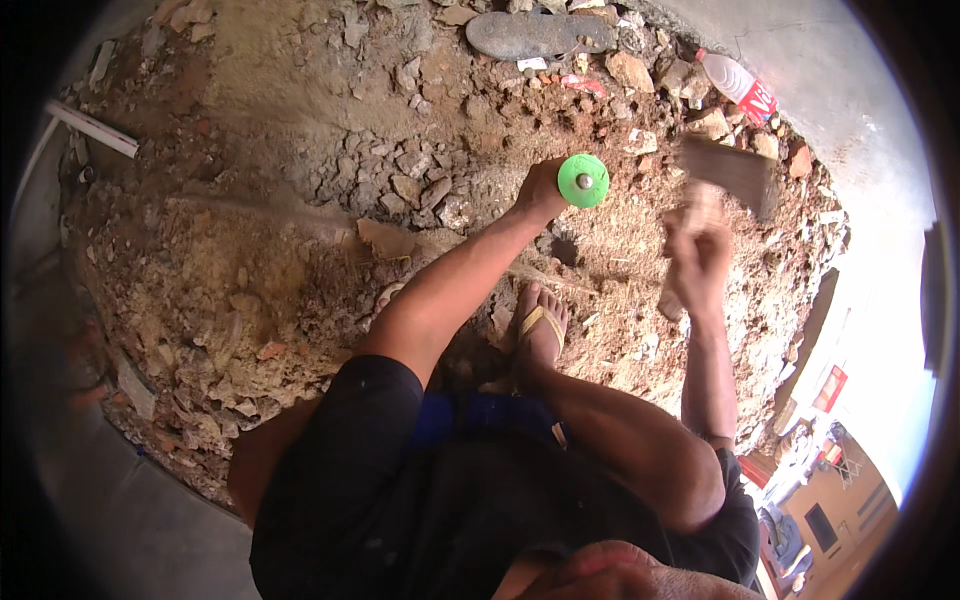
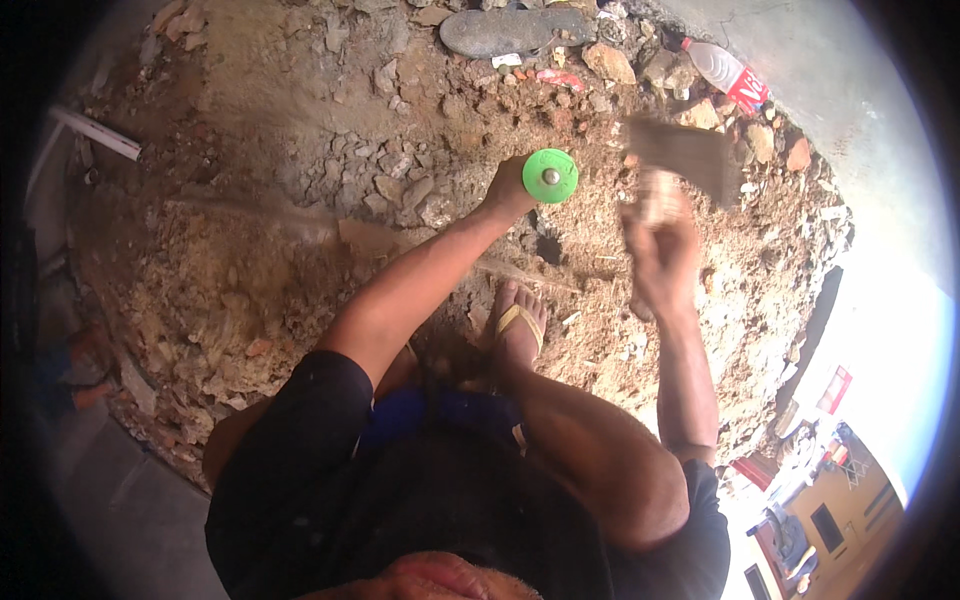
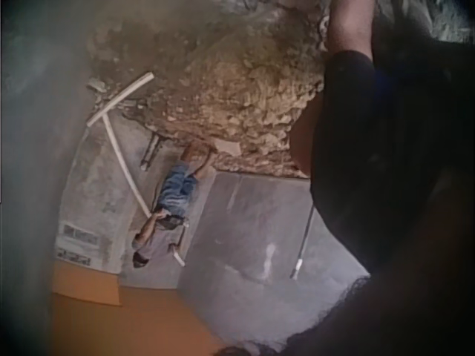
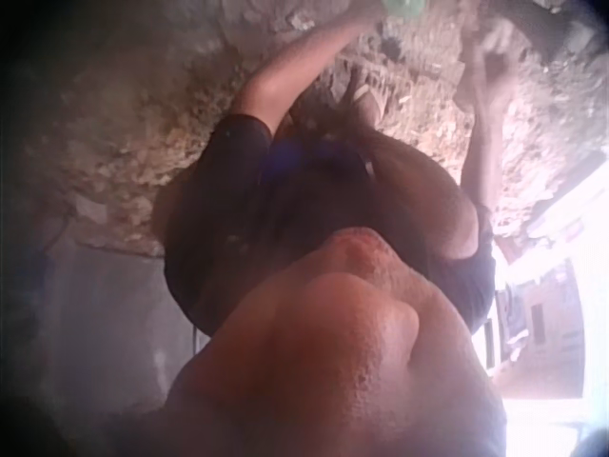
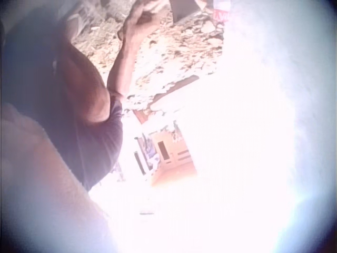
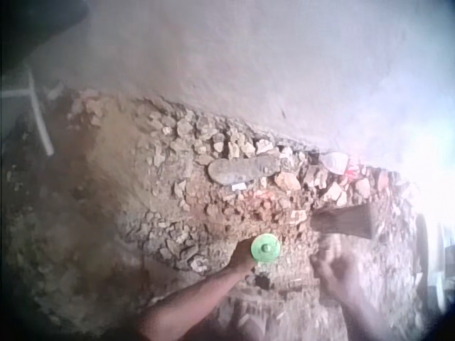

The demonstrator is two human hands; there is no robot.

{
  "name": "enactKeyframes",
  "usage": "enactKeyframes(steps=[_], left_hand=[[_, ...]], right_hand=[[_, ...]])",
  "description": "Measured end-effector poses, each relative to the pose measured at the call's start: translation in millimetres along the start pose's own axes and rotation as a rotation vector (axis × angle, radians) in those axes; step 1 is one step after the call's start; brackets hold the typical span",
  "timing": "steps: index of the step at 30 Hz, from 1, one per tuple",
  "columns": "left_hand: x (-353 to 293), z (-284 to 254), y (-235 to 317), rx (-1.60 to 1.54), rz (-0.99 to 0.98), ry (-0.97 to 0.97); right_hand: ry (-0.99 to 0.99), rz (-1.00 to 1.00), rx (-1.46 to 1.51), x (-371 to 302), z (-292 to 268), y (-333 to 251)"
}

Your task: The person uses a hammer to strike a chisel held against a section of concrete and dirt, repeatedly breaking away material.

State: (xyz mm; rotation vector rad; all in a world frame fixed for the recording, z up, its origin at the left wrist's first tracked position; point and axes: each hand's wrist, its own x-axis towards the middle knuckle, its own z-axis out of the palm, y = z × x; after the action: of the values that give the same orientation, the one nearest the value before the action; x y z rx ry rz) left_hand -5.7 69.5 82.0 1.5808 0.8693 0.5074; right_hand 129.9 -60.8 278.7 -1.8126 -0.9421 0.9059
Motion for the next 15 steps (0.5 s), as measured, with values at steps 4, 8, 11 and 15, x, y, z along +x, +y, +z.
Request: enactKeyframes(steps=[4,8,11,15], left_hand=[[-0.9,-2.9,-21.2,0.074,0.164,0.060],[5.4,4.0,1.4,0.019,0.091,0.029],[-1.3,-1.1,2.1,0.165,0.005,-0.062],[3.0,-3.2,-21.8,0.048,0.131,0.040]], right_hand=[[0.381,-0.689,0.114,-0.1,0.9,-78.5],[-0.027,-0.173,-0.166,3.5,28.4,-7.6],[-0.274,0.346,-0.630,6.2,47.8,47.5],[-0.064,-0.134,-0.014,-2.7,25.4,-15.5]])
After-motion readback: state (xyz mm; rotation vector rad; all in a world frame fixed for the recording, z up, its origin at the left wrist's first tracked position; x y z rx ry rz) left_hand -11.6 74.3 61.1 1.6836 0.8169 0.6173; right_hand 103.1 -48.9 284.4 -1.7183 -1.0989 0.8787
